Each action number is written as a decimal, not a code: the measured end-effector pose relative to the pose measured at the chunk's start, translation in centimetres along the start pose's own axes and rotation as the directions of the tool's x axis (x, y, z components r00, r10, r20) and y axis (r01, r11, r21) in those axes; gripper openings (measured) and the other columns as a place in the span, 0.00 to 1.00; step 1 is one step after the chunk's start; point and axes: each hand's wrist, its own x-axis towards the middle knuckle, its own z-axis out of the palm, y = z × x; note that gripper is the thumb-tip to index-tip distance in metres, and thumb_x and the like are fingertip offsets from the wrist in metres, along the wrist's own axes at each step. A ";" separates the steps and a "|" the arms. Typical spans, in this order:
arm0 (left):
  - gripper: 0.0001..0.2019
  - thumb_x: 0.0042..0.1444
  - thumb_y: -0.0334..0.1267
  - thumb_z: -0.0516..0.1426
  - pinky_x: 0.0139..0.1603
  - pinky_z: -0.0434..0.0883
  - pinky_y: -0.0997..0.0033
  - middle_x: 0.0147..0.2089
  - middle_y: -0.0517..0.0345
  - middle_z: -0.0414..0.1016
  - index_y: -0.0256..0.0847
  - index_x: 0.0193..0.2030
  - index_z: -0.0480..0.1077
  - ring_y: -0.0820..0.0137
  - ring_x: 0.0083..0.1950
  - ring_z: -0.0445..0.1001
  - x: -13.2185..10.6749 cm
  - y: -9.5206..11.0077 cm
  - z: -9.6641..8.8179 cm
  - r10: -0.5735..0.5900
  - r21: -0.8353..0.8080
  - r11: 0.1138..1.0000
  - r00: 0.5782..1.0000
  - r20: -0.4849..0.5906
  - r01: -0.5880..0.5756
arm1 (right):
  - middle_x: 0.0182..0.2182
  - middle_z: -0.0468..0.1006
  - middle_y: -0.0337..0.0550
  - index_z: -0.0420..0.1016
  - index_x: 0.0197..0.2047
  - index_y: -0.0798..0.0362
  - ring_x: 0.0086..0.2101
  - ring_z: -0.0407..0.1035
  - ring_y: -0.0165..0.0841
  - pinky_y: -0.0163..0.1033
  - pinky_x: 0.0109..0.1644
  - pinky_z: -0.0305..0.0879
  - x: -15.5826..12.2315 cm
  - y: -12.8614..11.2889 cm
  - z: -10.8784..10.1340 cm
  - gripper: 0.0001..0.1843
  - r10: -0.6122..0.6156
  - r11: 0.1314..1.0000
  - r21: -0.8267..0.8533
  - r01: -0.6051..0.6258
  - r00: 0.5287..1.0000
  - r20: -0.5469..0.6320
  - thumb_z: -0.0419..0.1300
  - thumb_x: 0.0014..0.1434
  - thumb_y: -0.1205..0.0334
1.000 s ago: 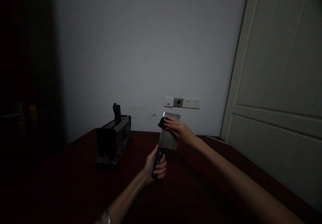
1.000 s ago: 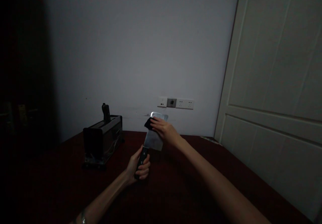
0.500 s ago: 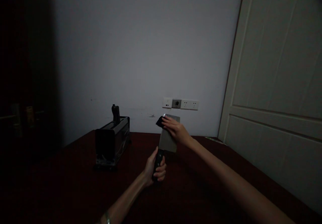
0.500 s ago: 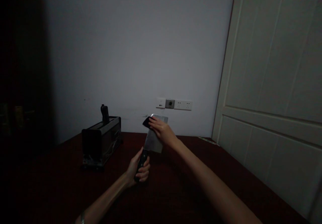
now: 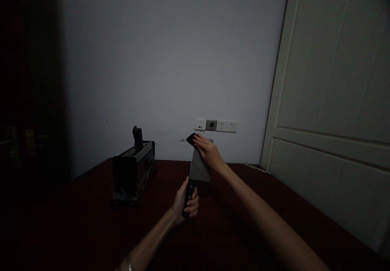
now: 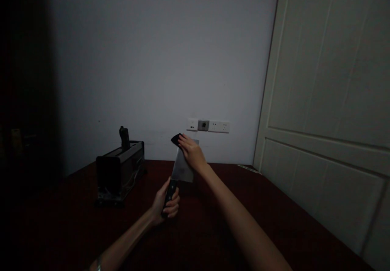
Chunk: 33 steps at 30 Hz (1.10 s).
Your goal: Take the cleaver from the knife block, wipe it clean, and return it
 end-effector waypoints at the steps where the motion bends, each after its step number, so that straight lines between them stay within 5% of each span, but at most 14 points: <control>1: 0.30 0.54 0.63 0.38 0.08 0.50 0.80 0.09 0.68 0.47 0.38 0.17 0.57 0.81 0.08 0.41 0.0 0.0 0.0 0.000 -0.002 1.000 1.000 -0.005 0.000 | 0.51 0.71 0.49 0.71 0.49 0.52 0.56 0.58 0.36 0.48 0.58 0.58 0.3 0.4 0.0 0.16 0.021 1.000 -0.008 -0.021 0.999 -0.024 0.51 0.59 0.66; 11: 0.30 0.55 0.62 0.38 0.08 0.50 0.80 0.10 0.68 0.47 0.38 0.17 0.56 0.81 0.08 0.41 -0.1 -0.1 -0.2 0.018 -0.015 1.000 1.000 0.019 -0.017 | 0.51 0.71 0.48 0.71 0.49 0.52 0.55 0.59 0.37 0.51 0.58 0.57 -2.2 0.9 -0.3 0.16 0.115 0.993 -0.025 -0.119 0.986 -0.117 0.50 0.59 0.66; 16: 0.30 0.57 0.59 0.36 0.09 0.52 0.80 0.10 0.68 0.46 0.37 0.18 0.58 0.82 0.09 0.39 0.0 0.1 -0.5 0.076 -0.057 0.996 0.992 0.100 -0.071 | 0.52 0.70 0.48 0.69 0.51 0.53 0.56 0.57 0.35 0.48 0.58 0.58 -4.1 -0.8 -0.2 0.17 -0.022 0.999 0.025 0.020 0.996 0.082 0.50 0.60 0.67; 24: 0.30 0.57 0.59 0.37 0.09 0.52 0.80 0.11 0.68 0.46 0.37 0.18 0.58 0.82 0.09 0.40 -0.3 0.3 0.0 0.026 -0.051 0.999 0.992 0.127 -0.019 | 0.50 0.72 0.49 0.72 0.48 0.52 0.55 0.60 0.38 0.52 0.57 0.60 -1.2 1.8 -2.6 0.16 0.059 0.998 -0.024 -0.060 0.998 -0.011 0.52 0.58 0.67; 33: 0.29 0.56 0.60 0.38 0.10 0.51 0.81 0.11 0.69 0.47 0.37 0.19 0.58 0.82 0.09 0.39 -0.7 0.9 0.3 0.028 -0.032 0.999 0.996 0.082 -0.025 | 0.53 0.69 0.47 0.66 0.53 0.50 0.57 0.56 0.35 0.50 0.57 0.61 -7.3 -3.5 -2.9 0.20 -0.054 0.997 0.073 0.040 0.979 0.195 0.49 0.59 0.70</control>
